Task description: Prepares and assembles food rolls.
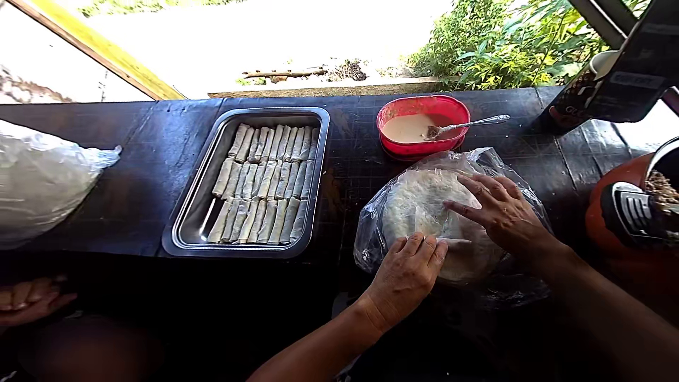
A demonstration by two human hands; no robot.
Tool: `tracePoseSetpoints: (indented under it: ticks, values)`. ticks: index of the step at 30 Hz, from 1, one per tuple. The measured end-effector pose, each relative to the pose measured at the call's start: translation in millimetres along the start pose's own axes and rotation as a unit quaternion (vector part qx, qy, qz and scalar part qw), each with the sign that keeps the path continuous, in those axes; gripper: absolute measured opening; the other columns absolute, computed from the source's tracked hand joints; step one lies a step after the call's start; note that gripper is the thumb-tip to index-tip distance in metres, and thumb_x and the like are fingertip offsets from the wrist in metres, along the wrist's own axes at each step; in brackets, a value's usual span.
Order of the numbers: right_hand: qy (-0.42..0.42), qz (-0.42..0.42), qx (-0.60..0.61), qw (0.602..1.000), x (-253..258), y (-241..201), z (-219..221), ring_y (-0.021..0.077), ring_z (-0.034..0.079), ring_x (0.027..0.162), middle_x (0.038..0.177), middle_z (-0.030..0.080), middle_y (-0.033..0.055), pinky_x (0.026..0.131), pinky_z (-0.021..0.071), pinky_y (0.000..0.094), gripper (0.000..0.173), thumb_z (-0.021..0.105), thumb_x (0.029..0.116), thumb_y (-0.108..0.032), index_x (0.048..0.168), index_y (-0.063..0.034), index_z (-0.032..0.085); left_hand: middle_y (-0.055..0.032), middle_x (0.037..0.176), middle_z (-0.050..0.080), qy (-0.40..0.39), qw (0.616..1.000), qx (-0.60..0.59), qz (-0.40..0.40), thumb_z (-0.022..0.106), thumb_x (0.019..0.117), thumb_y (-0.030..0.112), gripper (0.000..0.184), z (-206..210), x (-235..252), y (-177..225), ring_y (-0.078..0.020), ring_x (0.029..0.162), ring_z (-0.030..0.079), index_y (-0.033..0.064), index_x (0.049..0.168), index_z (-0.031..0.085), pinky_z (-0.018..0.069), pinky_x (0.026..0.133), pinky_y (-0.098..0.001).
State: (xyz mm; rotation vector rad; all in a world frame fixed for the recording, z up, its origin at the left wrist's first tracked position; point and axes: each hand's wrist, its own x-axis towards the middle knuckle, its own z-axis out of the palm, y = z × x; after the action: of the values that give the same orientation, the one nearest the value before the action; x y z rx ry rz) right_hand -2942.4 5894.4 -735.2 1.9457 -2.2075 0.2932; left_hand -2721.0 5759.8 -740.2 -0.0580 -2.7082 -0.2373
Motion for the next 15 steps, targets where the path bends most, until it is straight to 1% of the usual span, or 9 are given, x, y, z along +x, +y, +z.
tracePoseSetpoints:
  ticks: [2, 4, 5, 8, 12, 15]
  values:
    - [0.009, -0.007, -0.003, 1.000, 0, 0, -2, 0.0460, 0.047, 0.140, 0.150, 0.054, 0.0199, 0.108, 0.0372, 0.0668, 0.071, 0.055, 0.0857, 0.017, 0.136, -0.0315, 0.068, -0.0085, 0.115, 0.073, 0.006, 1.000, 0.001, -0.005, 0.055, 0.0977, 0.004, 0.031, 0, 0, 0, -0.0274, 0.109, 0.069, 0.0113, 0.122, 0.074, 0.0558, 0.088, -0.0377]
    - [0.019, -0.036, 0.013, 0.999, -4, -2, -3, 0.0466, 0.050, 0.138, 0.150, 0.055, 0.0187, 0.105, 0.0394, 0.0675, 0.072, 0.054, 0.0847, 0.015, 0.136, -0.0332, 0.068, -0.0077, 0.115, 0.073, 0.011, 1.000, -0.001, -0.013, 0.055, 0.0985, 0.006, 0.030, 2, -2, 0, -0.0283, 0.111, 0.068, 0.0129, 0.122, 0.074, 0.0548, 0.091, -0.0384]
    - [0.013, -0.048, 0.019, 0.999, -6, -3, -2, 0.0465, 0.051, 0.137, 0.150, 0.055, 0.0172, 0.105, 0.0397, 0.0675, 0.071, 0.054, 0.0859, 0.014, 0.136, -0.0346, 0.068, -0.0079, 0.115, 0.073, 0.011, 1.000, -0.002, -0.016, 0.056, 0.0988, 0.007, 0.030, 2, -2, 0, -0.0294, 0.113, 0.068, 0.0136, 0.122, 0.074, 0.0547, 0.093, -0.0396]
    - [-0.011, -0.049, 0.011, 0.999, -6, -3, 1, 0.0461, 0.050, 0.138, 0.152, 0.055, 0.0147, 0.107, 0.0375, 0.0689, 0.073, 0.054, 0.0878, 0.016, 0.136, -0.0376, 0.067, -0.0095, 0.117, 0.074, 0.005, 1.000, -0.009, -0.021, 0.058, 0.0989, 0.011, 0.030, 4, -4, -2, -0.0350, 0.118, 0.067, 0.0149, 0.125, 0.073, 0.0549, 0.097, -0.0455]
    - [-0.030, -0.021, -0.010, 0.999, 14, 0, -4, 0.0471, 0.045, 0.142, 0.154, 0.051, 0.0190, 0.111, 0.0324, 0.0702, 0.070, 0.058, 0.0871, 0.018, 0.134, -0.0327, 0.070, -0.0124, 0.121, 0.072, -0.007, 0.999, -0.028, -0.019, 0.062, 0.0983, 0.017, 0.032, 8, -2, -7, -0.0406, 0.123, 0.064, 0.0143, 0.128, 0.072, 0.0526, 0.101, -0.0537]
    - [-0.029, -0.040, 0.021, 0.999, 28, -11, -7, 0.0477, 0.044, 0.142, 0.154, 0.050, 0.0186, 0.110, 0.0329, 0.0713, 0.071, 0.059, 0.0852, 0.017, 0.135, -0.0326, 0.069, -0.0150, 0.123, 0.072, -0.011, 0.998, -0.051, -0.019, 0.062, 0.0965, 0.014, 0.034, 11, -1, -10, -0.0430, 0.124, 0.063, 0.0142, 0.129, 0.071, 0.0504, 0.102, -0.0590]
